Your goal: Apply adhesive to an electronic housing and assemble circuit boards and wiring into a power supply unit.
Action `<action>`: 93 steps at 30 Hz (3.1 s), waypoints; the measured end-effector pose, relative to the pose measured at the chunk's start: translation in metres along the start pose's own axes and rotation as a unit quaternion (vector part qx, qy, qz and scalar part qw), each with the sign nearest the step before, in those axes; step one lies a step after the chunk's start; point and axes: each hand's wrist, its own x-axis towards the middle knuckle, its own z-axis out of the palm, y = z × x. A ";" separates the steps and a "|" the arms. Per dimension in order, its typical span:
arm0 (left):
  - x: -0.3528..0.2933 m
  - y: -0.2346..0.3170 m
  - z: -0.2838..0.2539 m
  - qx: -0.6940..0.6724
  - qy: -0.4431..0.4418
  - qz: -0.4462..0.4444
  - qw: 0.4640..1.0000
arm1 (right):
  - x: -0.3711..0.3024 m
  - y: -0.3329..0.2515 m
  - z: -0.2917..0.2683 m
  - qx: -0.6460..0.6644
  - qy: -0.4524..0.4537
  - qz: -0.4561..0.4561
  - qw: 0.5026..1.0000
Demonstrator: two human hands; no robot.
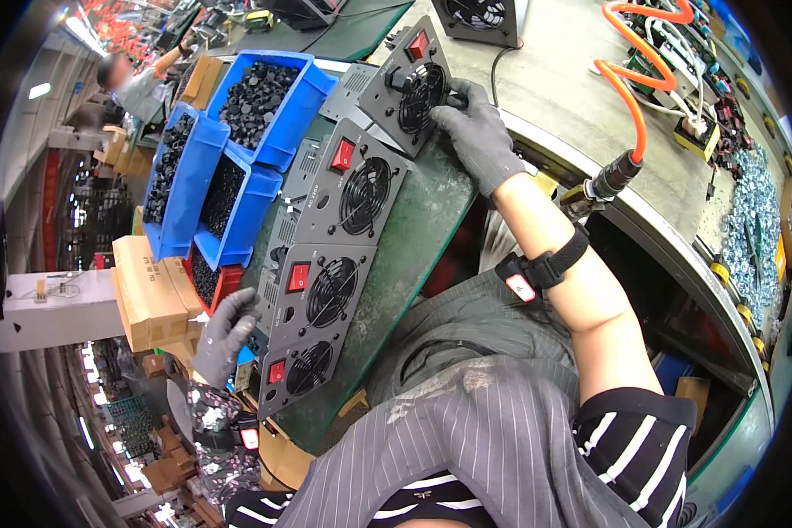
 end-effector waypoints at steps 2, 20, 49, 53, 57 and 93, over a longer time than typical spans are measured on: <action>0.003 -0.005 0.004 0.009 0.013 0.020 1.000 | -0.001 -0.010 0.002 0.002 0.061 -0.045 0.997; 0.165 0.202 0.055 0.089 -0.103 0.259 0.956 | -0.019 -0.106 0.011 -0.397 -0.016 -0.169 0.902; 0.078 0.008 0.008 0.233 -0.001 0.214 0.949 | -0.060 0.009 -0.044 -0.170 -0.103 -0.246 0.949; 0.063 -0.029 0.012 0.237 0.157 0.138 0.949 | -0.052 0.016 -0.043 -0.125 -0.119 -0.141 0.975; 0.065 -0.040 0.024 0.248 0.175 0.233 0.924 | -0.054 0.012 -0.036 -0.211 -0.110 -0.179 0.955; -0.069 -0.189 -0.063 0.283 0.302 -0.240 0.878 | -0.163 -0.098 0.087 0.077 -0.235 -0.272 0.930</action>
